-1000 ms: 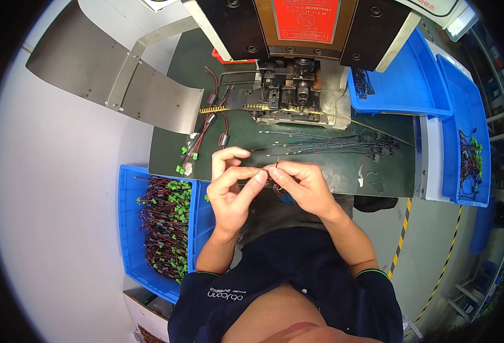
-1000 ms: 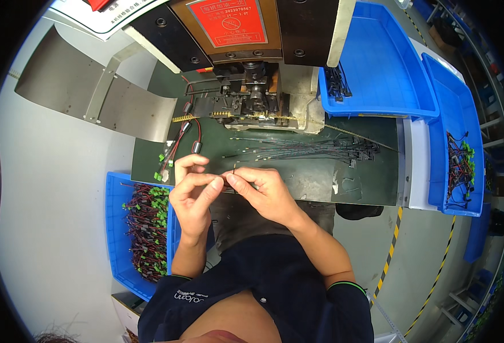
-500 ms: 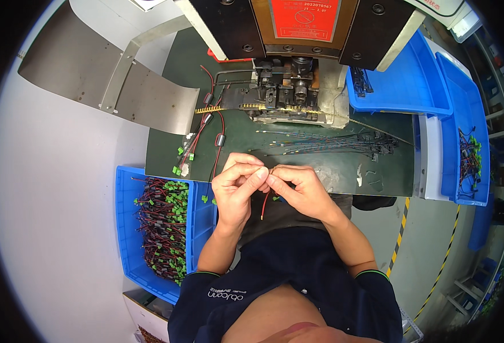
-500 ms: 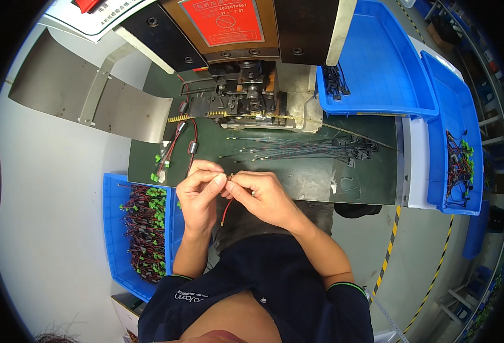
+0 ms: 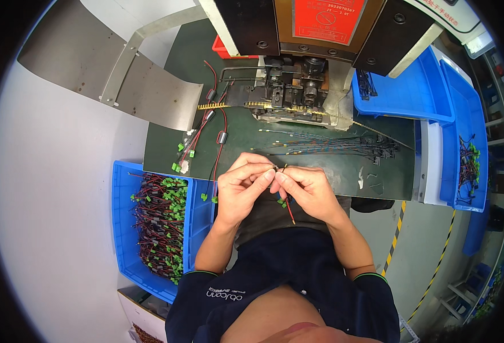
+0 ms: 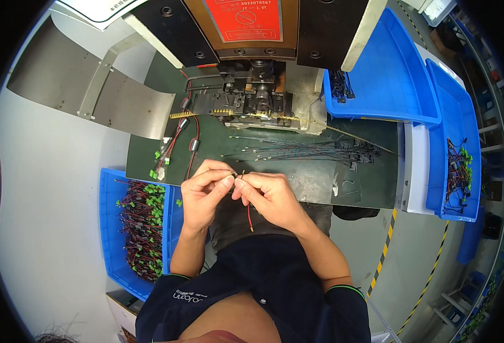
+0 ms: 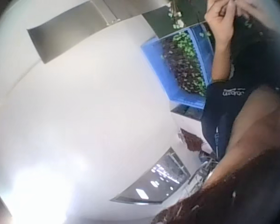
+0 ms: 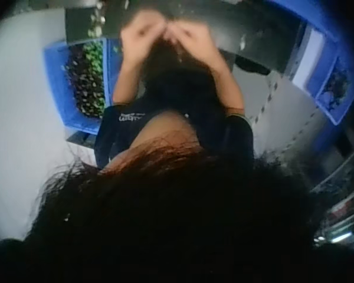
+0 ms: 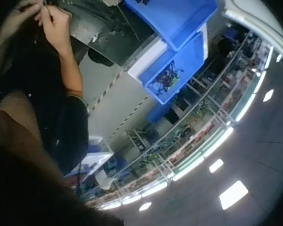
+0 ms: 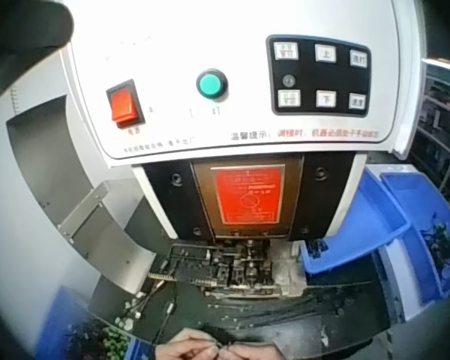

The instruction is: The person assembles wire harnesses by hand, inserting connectors into the harnesses and organizing the wires at an electronics assembly station.

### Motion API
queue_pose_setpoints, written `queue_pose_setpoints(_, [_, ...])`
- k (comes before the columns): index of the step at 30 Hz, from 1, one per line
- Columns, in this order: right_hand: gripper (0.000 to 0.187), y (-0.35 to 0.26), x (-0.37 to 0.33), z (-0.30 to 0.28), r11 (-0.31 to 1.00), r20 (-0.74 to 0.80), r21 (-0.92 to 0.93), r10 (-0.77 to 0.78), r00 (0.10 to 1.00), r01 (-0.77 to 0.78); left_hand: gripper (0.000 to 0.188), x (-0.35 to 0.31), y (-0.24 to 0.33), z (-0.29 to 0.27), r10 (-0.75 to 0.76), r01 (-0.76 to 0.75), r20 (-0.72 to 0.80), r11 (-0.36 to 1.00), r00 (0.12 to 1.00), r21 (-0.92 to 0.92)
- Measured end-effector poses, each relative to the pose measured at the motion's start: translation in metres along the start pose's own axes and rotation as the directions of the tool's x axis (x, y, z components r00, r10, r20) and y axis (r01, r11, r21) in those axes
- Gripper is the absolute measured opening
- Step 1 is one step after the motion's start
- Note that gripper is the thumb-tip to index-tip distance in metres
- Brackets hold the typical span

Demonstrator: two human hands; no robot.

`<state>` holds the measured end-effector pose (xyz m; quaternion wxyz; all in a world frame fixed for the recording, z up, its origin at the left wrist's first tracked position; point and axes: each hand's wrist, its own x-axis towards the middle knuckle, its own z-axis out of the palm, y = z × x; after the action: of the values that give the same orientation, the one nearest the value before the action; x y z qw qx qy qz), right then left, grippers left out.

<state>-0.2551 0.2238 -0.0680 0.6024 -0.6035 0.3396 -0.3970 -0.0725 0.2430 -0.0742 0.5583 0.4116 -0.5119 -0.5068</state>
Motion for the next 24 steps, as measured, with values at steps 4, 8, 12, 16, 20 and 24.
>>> queue_pose_setpoints(4, [0.022,-0.002,-0.001,0.001,0.999,-0.020,-0.049,0.005,1.000,-0.006,0.016,0.000,-0.002,0.000,0.019,-0.019,0.001,1.000,1.000,-0.003])
queue_pose_setpoints(8, [0.021,-0.002,-0.002,0.003,0.995,-0.059,-0.089,-0.047,0.997,0.042,0.015,0.001,-0.003,-0.001,0.020,-0.020,0.014,1.000,1.000,-0.019])
queue_pose_setpoints(12, [0.021,-0.001,-0.003,0.004,0.991,-0.062,-0.124,-0.063,0.996,0.055,0.015,-0.001,-0.005,0.000,0.020,-0.020,-0.002,0.999,1.000,-0.036])
queue_pose_setpoints(16, [0.018,-0.002,-0.004,0.003,0.988,-0.062,-0.147,-0.065,0.996,0.055,0.015,-0.001,-0.004,0.002,0.009,-0.009,-0.005,0.998,1.000,-0.060])
queue_pose_setpoints(20, [0.014,-0.003,-0.006,0.001,0.977,-0.047,-0.198,-0.092,0.995,0.081,0.013,0.002,-0.009,0.008,-0.011,0.014,0.012,0.966,1.000,-0.260])
queue_pose_setpoints(24, [0.013,0.008,-0.007,0.005,0.945,-0.066,-0.264,-0.219,0.973,0.195,0.016,0.001,-0.016,0.008,-0.089,0.105,0.070,0.951,0.994,-0.290])
